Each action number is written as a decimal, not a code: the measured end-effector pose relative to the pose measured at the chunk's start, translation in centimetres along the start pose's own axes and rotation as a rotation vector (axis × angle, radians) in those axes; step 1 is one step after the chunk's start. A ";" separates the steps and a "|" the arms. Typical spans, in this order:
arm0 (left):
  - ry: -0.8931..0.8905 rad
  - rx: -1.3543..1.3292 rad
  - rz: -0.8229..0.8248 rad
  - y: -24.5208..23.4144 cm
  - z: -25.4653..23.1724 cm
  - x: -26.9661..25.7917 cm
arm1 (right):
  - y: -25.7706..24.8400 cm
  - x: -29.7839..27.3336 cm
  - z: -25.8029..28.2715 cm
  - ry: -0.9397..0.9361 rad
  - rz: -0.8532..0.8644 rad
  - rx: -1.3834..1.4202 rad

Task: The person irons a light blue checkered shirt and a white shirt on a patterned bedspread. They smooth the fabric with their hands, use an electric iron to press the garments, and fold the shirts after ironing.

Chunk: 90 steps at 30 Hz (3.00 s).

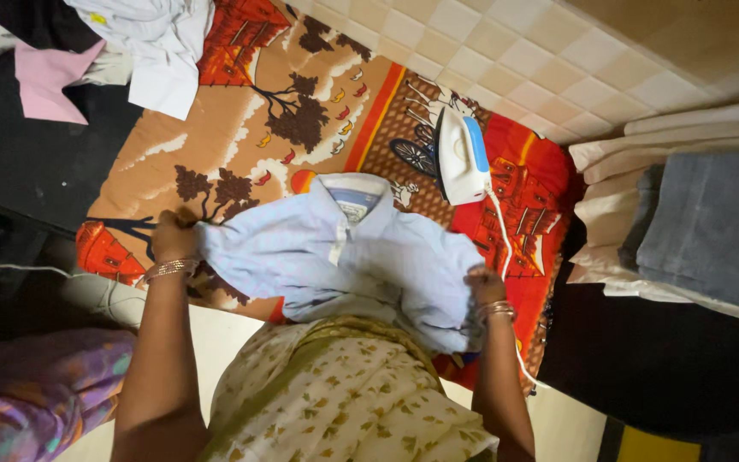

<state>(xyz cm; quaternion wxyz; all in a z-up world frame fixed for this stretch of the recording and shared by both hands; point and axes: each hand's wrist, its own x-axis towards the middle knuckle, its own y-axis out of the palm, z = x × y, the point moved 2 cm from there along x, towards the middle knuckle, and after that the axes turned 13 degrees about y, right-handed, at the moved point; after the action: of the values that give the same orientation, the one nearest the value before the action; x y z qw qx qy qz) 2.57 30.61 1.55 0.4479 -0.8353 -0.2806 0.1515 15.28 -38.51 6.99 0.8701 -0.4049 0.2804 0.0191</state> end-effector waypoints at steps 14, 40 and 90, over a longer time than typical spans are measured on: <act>0.194 -0.130 0.739 12.2 -11.3 1.2 | 5.7 3.7 3.7 -0.080 0.007 0.176; 1.123 -0.114 0.346 10.4 -22.2 -10.9 | 15.3 -0.6 10.9 -0.518 -0.236 0.095; 0.899 -0.190 0.387 15.7 -22.1 -12.0 | 19.8 3.8 10.8 -0.359 0.141 0.387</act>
<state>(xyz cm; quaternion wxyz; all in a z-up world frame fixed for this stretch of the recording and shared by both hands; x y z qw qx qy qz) 9.36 1.76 0.75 0.4102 -0.8917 0.0881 -0.1695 18.46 -18.23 -3.11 0.9635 -0.2008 0.1478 0.0972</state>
